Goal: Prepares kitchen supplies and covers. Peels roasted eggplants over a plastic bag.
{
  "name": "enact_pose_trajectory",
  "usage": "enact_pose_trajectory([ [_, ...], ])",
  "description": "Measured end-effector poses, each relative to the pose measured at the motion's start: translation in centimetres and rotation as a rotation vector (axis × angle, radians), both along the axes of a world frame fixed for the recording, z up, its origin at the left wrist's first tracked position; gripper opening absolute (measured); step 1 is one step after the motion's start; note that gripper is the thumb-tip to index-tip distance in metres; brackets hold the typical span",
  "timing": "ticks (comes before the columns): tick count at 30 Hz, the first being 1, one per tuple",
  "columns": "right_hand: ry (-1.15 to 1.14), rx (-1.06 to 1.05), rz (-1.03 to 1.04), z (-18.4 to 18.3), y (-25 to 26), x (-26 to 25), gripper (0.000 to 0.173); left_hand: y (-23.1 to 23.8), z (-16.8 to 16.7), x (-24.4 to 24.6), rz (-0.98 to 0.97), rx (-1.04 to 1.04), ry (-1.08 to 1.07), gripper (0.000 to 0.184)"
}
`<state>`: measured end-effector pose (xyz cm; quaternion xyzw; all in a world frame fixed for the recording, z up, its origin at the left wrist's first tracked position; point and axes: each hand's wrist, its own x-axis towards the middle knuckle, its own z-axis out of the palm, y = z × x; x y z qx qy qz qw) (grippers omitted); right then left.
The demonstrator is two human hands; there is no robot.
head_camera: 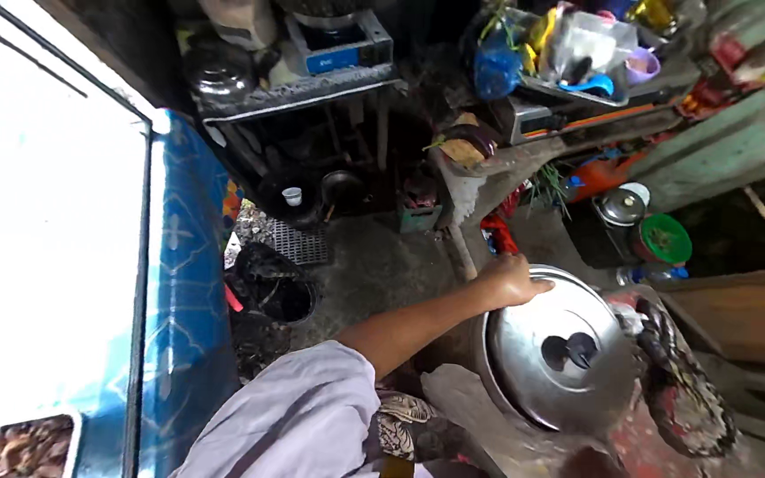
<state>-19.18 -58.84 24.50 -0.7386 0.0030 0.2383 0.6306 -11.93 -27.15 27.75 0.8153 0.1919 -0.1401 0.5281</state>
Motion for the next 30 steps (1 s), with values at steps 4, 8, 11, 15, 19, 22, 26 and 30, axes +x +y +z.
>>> enact_pose_trajectory([
  [4,0.014,-0.056,0.126,-0.6,6.6,2.1,0.022,6.2,-1.3,-4.0,0.224,0.009,0.038,0.061],
  [8,0.005,-0.066,0.321,-3.0,11.2,5.3,0.039,10.2,-4.1,-7.1,0.435,-0.014,0.079,0.061],
  [11,0.076,-0.129,0.419,-3.1,15.2,7.2,0.042,12.6,-5.5,-8.6,0.558,-0.012,0.112,0.060],
  [15,0.155,-0.167,0.564,-4.0,18.6,10.2,0.041,14.4,-7.7,-9.9,0.725,-0.027,0.132,0.056],
  [19,0.227,-0.182,0.687,-5.5,21.5,13.2,0.038,15.1,-10.4,-10.0,0.885,-0.070,0.181,0.056],
  [22,0.257,-0.245,0.762,-7.1,23.3,15.4,0.041,15.6,-12.6,-9.4,0.964,-0.071,0.207,0.060],
  [26,0.284,-0.339,0.835,-9.6,25.4,17.6,0.045,16.3,-14.1,-8.6,1.033,-0.087,0.230,0.059],
  [30,0.268,-0.385,0.891,-11.0,27.9,19.2,0.048,18.1,-14.5,-7.6,1.086,-0.118,0.256,0.058],
])
